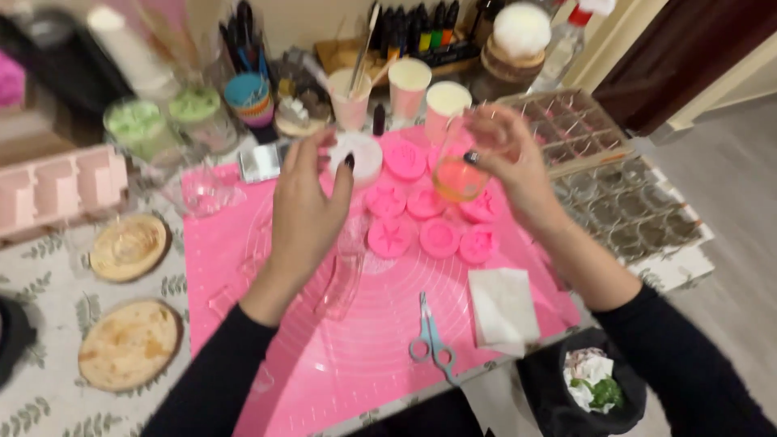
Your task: The person wipes the work surface with a tissue, then holds a glass cup of melted wax and pours it into a pink silicone candle mold on the mat. They repeatedly tilt the cup to fill the mold cavity while a pot of melted wax heats on an electric warmer beside them.
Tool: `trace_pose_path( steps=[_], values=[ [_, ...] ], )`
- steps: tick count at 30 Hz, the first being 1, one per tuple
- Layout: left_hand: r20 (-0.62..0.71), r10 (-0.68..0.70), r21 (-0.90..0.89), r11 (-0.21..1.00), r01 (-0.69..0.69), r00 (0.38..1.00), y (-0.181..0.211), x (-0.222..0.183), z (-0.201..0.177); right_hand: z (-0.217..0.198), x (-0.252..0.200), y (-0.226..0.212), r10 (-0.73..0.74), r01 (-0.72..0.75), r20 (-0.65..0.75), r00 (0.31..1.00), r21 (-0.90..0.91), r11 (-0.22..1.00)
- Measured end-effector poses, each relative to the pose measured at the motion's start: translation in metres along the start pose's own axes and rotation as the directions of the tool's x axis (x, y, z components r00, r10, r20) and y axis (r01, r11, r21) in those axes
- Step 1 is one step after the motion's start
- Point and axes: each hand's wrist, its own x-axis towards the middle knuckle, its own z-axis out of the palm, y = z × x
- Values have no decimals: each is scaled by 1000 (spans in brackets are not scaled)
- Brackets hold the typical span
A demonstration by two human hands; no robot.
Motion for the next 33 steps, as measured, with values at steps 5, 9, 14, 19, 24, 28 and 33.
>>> trace_pose_path(
  steps=[5,9,14,19,24,28,33],
  values=[
    [-9,50,53,997,-49,999,-2,-19,1,-8,-15,12,-92,91,13,996,57,994],
    [-17,0,62,998,1,1000,-2,-30,10,-23,-22,28,-117,119,-28,993,135,984],
    [-53,51,71,996,-48,997,-12,-30,17,-31,-24,18,-63,78,-70,996,227,971],
    [-51,147,72,987,-143,988,-13,-25,19,-42,-22,13,-133,135,-23,991,183,974],
    [52,215,238,946,-221,975,-17,-26,25,-43,-19,13,-130,130,-7,992,52,990],
    [121,172,286,937,-200,978,-7,-32,26,-45,-21,6,-46,44,17,999,82,996],
    [146,143,301,936,-182,979,-20,-46,32,-45,-22,3,-40,45,85,996,-53,998]
  ],
)
